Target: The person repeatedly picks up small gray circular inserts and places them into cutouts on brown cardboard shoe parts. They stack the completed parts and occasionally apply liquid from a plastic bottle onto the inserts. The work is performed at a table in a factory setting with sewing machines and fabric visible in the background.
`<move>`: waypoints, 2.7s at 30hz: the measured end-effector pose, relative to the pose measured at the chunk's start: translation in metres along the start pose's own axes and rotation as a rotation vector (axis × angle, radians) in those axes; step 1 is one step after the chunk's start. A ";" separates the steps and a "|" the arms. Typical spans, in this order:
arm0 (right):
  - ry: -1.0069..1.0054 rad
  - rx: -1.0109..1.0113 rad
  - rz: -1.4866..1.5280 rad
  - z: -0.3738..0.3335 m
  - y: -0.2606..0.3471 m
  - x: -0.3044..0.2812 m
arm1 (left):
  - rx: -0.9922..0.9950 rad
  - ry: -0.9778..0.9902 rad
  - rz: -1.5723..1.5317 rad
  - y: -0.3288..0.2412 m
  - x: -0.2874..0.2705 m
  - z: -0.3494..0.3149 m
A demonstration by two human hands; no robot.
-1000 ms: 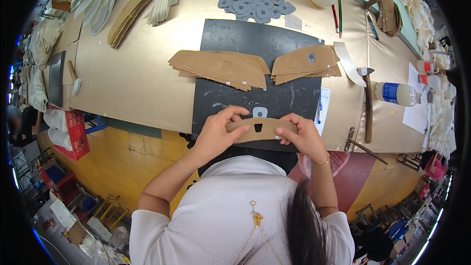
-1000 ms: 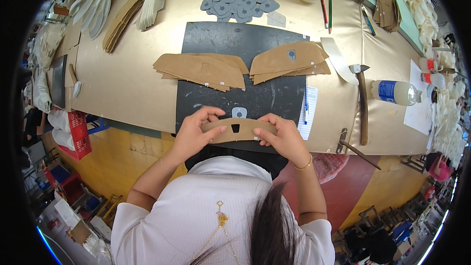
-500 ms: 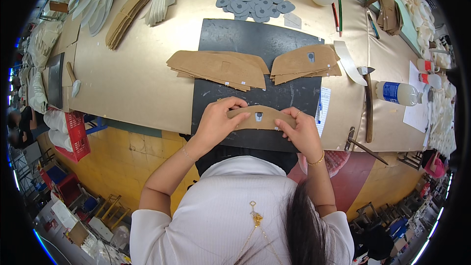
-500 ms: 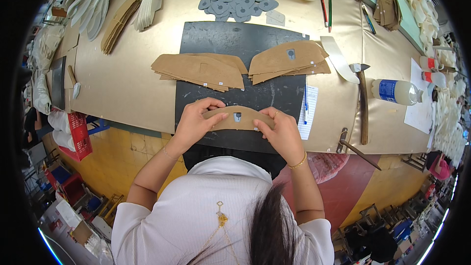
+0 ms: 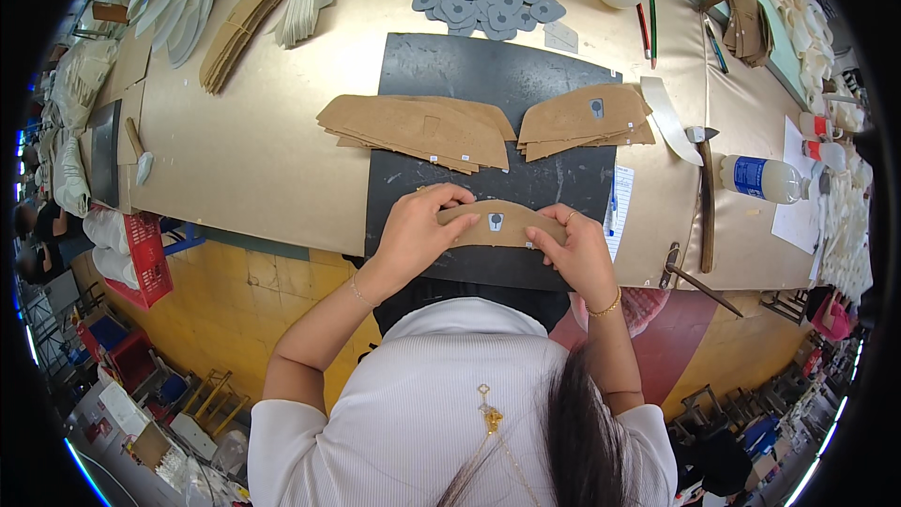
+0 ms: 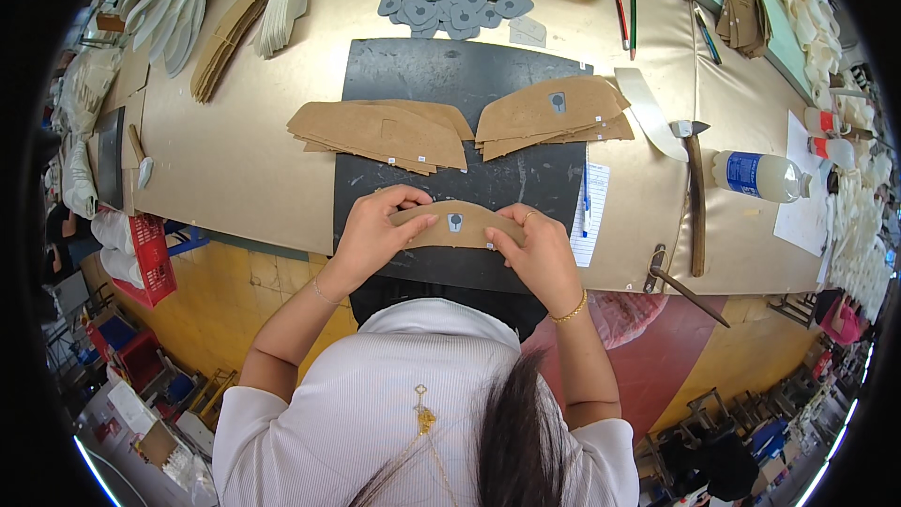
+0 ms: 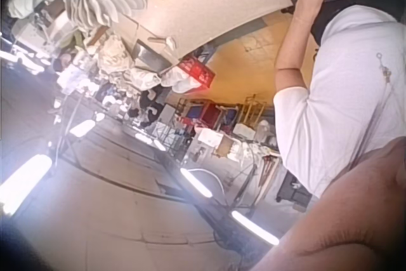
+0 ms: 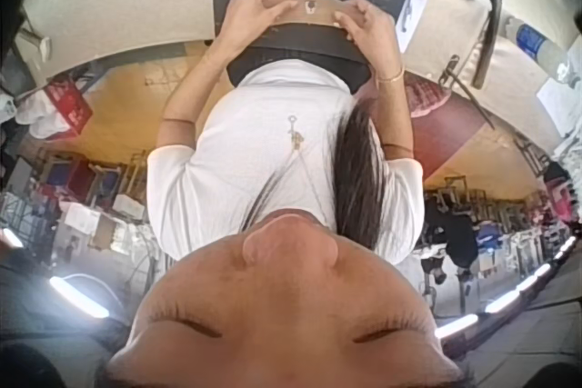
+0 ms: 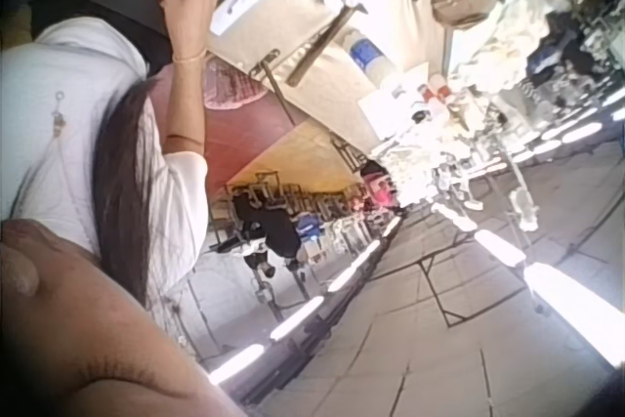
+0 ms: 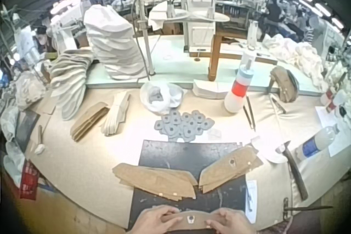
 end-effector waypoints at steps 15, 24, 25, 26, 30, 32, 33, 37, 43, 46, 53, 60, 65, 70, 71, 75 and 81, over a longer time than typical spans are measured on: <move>-0.006 0.003 -0.009 0.001 -0.001 0.000 | -0.053 0.034 0.009 0.000 0.001 0.003; -0.008 0.007 -0.016 0.001 0.001 0.000 | -0.072 0.044 -0.009 0.004 0.002 0.003; -0.009 0.004 -0.018 0.001 0.001 0.000 | -0.067 0.043 -0.003 0.004 0.003 0.003; -0.011 0.002 -0.020 0.001 0.001 0.000 | -0.034 0.031 0.015 0.002 0.002 0.003; -0.017 -0.008 -0.025 0.001 0.001 0.000 | 0.026 0.004 0.043 -0.001 0.001 0.002; -0.029 -0.019 -0.021 0.000 0.002 0.001 | 0.023 0.000 0.052 -0.001 0.002 0.002; -0.035 -0.024 -0.019 0.000 0.003 0.000 | 0.022 -0.003 0.066 -0.002 0.001 0.001; -0.094 -0.143 -0.115 0.000 -0.004 0.002 | 0.068 -0.037 0.153 -0.007 0.000 0.000; -0.133 -0.173 -0.207 -0.003 0.006 0.004 | 0.141 -0.059 0.283 -0.011 0.004 -0.005; -0.188 -0.200 -0.339 -0.009 0.016 0.002 | 0.355 -0.198 0.496 -0.033 0.005 -0.017; -0.283 -0.505 -0.647 -0.021 0.045 0.012 | 0.874 -0.109 0.620 -0.039 0.034 -0.038; -0.198 -0.610 -0.748 -0.021 0.052 0.023 | 0.918 -0.104 0.631 -0.036 0.031 -0.045; -0.169 -0.617 -0.747 -0.022 0.054 0.029 | 0.846 -0.069 0.658 -0.041 0.032 -0.048; -0.204 -0.652 -0.787 -0.022 0.061 0.028 | 0.792 -0.057 0.692 -0.043 0.039 -0.043; -0.185 -0.659 -0.785 -0.021 0.060 0.028 | 0.782 -0.043 0.701 -0.044 0.040 -0.040; -0.139 -0.564 -0.663 -0.012 0.054 0.017 | 0.629 0.150 0.560 -0.041 0.032 -0.027; -0.166 -0.375 -0.566 -0.004 0.037 0.003 | 0.480 0.021 0.515 -0.046 -0.048 0.014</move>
Point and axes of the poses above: each hand's wrist, its own z-axis towards the middle knuckle, its own x-axis out of the palm, y = z × x, the point moved 8 cm from there along z, towards the middle knuckle, and after that the axes turned 2 degrees about -y, right-handed, at the moved point
